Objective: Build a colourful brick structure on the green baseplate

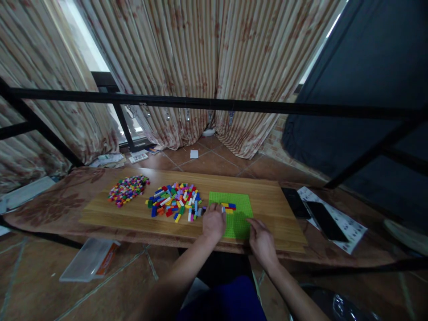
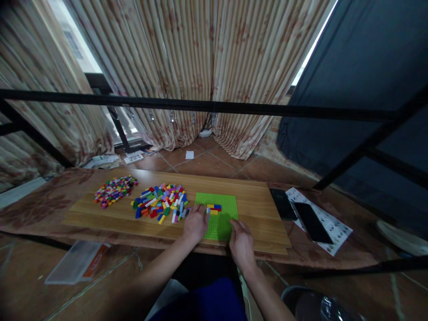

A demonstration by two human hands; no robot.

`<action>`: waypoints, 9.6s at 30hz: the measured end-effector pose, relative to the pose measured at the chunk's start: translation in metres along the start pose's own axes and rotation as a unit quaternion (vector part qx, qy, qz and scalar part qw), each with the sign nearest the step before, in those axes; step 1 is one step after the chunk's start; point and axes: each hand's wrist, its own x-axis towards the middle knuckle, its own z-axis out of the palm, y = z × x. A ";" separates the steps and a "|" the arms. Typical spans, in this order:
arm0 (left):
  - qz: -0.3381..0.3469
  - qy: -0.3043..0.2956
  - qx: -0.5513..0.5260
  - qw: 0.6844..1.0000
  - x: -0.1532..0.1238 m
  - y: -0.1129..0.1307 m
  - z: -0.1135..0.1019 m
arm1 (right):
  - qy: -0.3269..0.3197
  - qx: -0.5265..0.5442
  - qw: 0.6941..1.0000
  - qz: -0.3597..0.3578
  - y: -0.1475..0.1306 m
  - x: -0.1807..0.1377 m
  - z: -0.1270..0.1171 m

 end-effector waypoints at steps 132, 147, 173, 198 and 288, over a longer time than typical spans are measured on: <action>-0.092 0.080 -0.490 0.863 -0.061 -0.106 -0.065 | -0.270 0.229 0.924 -0.145 -0.148 0.060 0.060; -0.207 -0.119 -0.693 0.680 -0.091 -0.049 -0.049 | -0.222 0.300 0.928 -0.009 -0.113 -0.013 -0.003; 0.007 0.098 0.125 0.987 0.042 -0.120 -0.066 | -0.052 0.234 0.940 0.242 -0.002 0.037 0.034; 0.203 0.054 0.093 0.973 -0.005 -0.026 0.033 | -0.135 0.072 0.988 0.023 0.011 0.050 0.028; 0.217 0.015 0.086 0.972 -0.031 -0.041 0.035 | -0.248 -0.044 0.961 -0.114 -0.005 0.031 0.045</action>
